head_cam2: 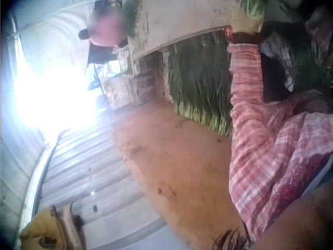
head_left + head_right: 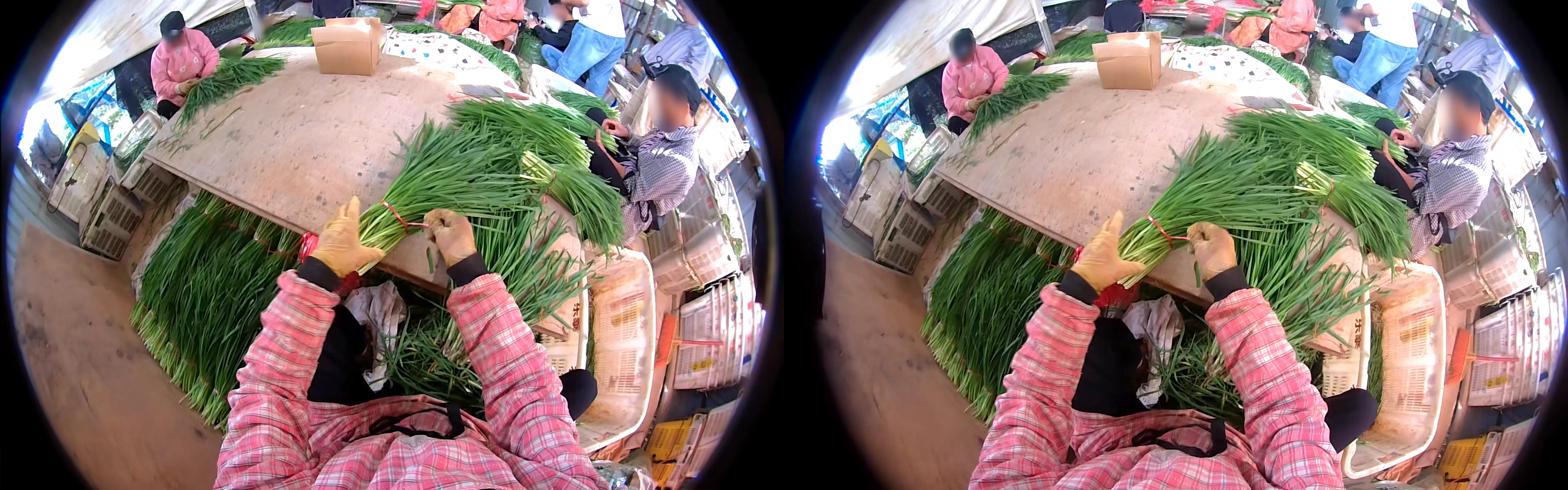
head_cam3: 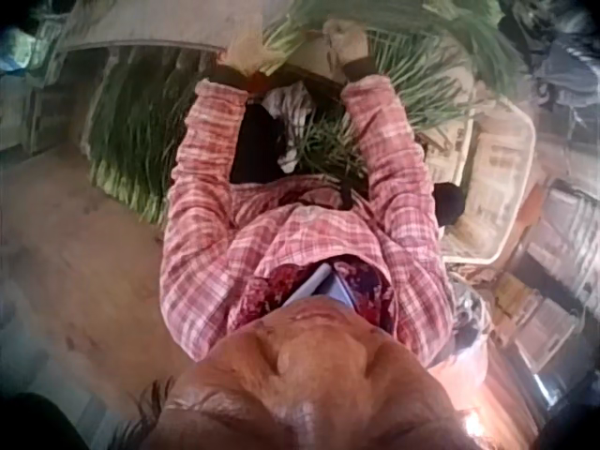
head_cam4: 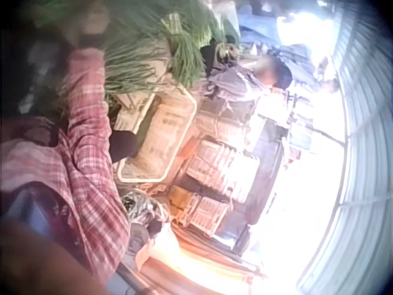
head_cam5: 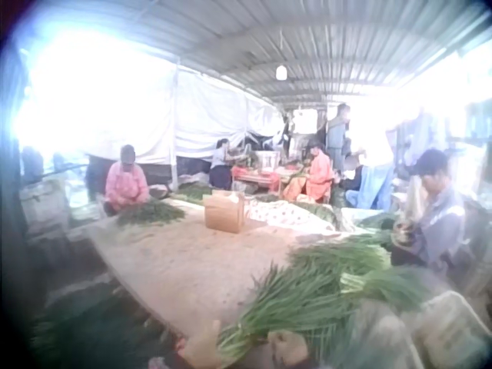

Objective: The person bundles green onions by gathering them into a bunch, securing them with a red rubber band, and placing the finished bundle into a crate.

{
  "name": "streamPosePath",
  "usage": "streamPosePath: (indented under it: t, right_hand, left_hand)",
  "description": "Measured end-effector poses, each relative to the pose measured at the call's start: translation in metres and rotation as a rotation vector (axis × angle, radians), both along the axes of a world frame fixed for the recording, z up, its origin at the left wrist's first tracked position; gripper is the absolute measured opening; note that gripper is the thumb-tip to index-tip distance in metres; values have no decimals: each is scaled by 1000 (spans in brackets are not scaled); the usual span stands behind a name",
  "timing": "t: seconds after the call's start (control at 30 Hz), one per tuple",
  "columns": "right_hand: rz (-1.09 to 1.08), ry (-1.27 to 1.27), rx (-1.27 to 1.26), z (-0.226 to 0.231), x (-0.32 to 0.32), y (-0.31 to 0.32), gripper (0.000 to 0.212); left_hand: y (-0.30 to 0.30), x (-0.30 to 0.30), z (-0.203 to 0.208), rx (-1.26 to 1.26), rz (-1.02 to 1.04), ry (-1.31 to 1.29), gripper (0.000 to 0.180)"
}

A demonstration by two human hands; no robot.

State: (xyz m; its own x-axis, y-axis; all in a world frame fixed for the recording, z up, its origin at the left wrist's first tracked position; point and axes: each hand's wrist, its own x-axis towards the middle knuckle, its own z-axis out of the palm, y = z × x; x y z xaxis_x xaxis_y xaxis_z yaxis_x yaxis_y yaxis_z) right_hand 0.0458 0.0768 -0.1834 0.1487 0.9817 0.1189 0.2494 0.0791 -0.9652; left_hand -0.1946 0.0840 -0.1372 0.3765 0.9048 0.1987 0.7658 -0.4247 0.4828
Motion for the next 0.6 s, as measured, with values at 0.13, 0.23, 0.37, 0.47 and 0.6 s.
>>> streamPosePath:
  t: [0.13, 0.23, 0.37, 0.47, 0.6]
  right_hand:
    - [70, -513, 38, 18, -6, -20, 10]
    - [43, -593, 100, 30, -13, -22, 11]
    - [218, 271, 54, 12, -34, 1, 11]
    - [133, 630, -116, 22, -43, 6, 23]
    - [84, 640, -59, 42, -53, 31, 27]
  left_hand:
    - [6, 38, -5, 15, 68, 64, 115]
    - [15, 54, -19, 91, 151, 49, 118]
    - [3, 66, -19, 135, 279, 157, 127]
    - [-6, 80, -11, 95, 280, 243, 127]
    - [5, 78, -58, 446, 395, 347, 122]
